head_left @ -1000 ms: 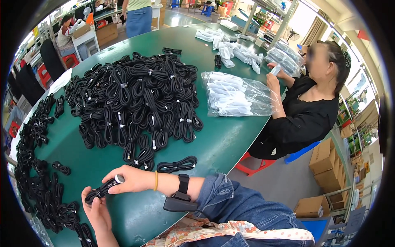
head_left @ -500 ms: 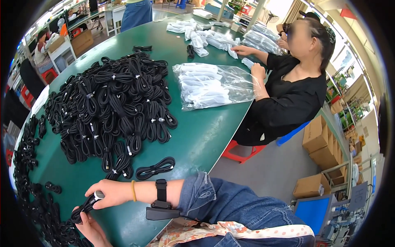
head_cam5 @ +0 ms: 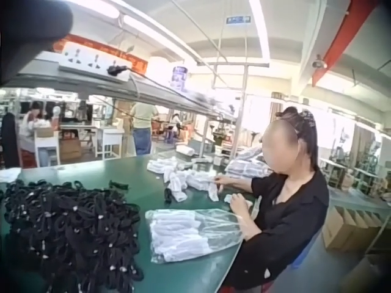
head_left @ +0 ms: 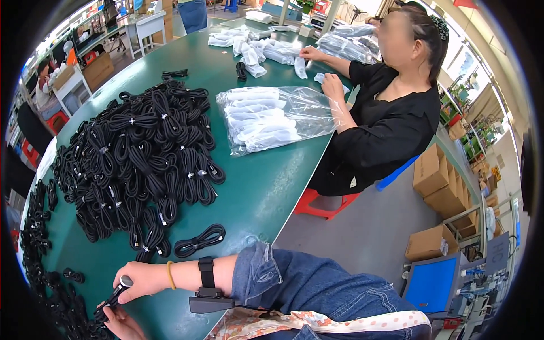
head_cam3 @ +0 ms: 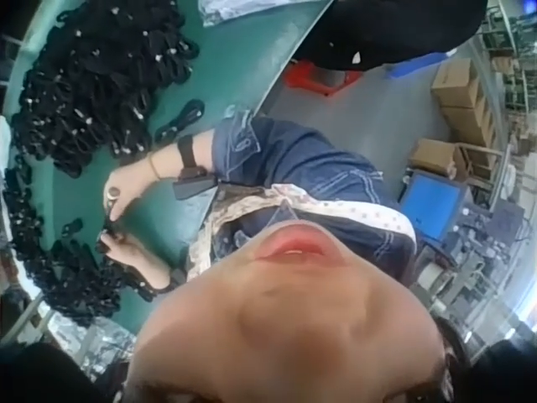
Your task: The person picks up a bundled cable, turns it over to inspect it, and places it back on the table. After repeating this process with several cables, the person gathers a handful of cables and moves them to a different area of the work surface.
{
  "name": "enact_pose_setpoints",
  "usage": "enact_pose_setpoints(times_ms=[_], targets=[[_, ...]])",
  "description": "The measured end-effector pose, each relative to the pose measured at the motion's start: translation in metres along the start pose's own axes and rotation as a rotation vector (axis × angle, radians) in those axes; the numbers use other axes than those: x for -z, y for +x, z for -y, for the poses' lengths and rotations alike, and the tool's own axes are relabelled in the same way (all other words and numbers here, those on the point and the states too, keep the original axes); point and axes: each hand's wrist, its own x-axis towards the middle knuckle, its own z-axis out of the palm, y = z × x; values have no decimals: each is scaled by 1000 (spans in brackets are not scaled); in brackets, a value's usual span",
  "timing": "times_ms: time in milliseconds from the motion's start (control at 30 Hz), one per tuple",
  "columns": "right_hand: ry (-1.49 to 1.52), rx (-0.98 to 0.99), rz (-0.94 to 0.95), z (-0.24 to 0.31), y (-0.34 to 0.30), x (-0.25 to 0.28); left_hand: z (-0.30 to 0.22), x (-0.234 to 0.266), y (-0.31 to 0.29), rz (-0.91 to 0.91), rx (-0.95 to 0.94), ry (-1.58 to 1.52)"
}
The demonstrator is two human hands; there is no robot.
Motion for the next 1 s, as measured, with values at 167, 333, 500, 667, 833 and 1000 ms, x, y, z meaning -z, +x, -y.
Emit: enact_pose_setpoints(times_ms=[167, 333, 500, 667, 833, 1000], targets=[[-84, 99, -29, -5, 3, 0, 0, -14, -6, -86, -4, 17], [-43, 14, -31, -6, 3, 0, 8, 5, -1, -44, -7, 28], [-92, -85, 14, 2, 2, 5, -1, -14, -14, 22, -63, 176], [51, -116, 4, 1, 1, 8, -7, -21, -16, 102, -87, 201], [226, -205, -13, 8, 1, 6, -15, -38, -27, 161, -89, 266], [284, -222, -140, -6, 6, 6, -15, -68, -37, 149, -65, 181]])
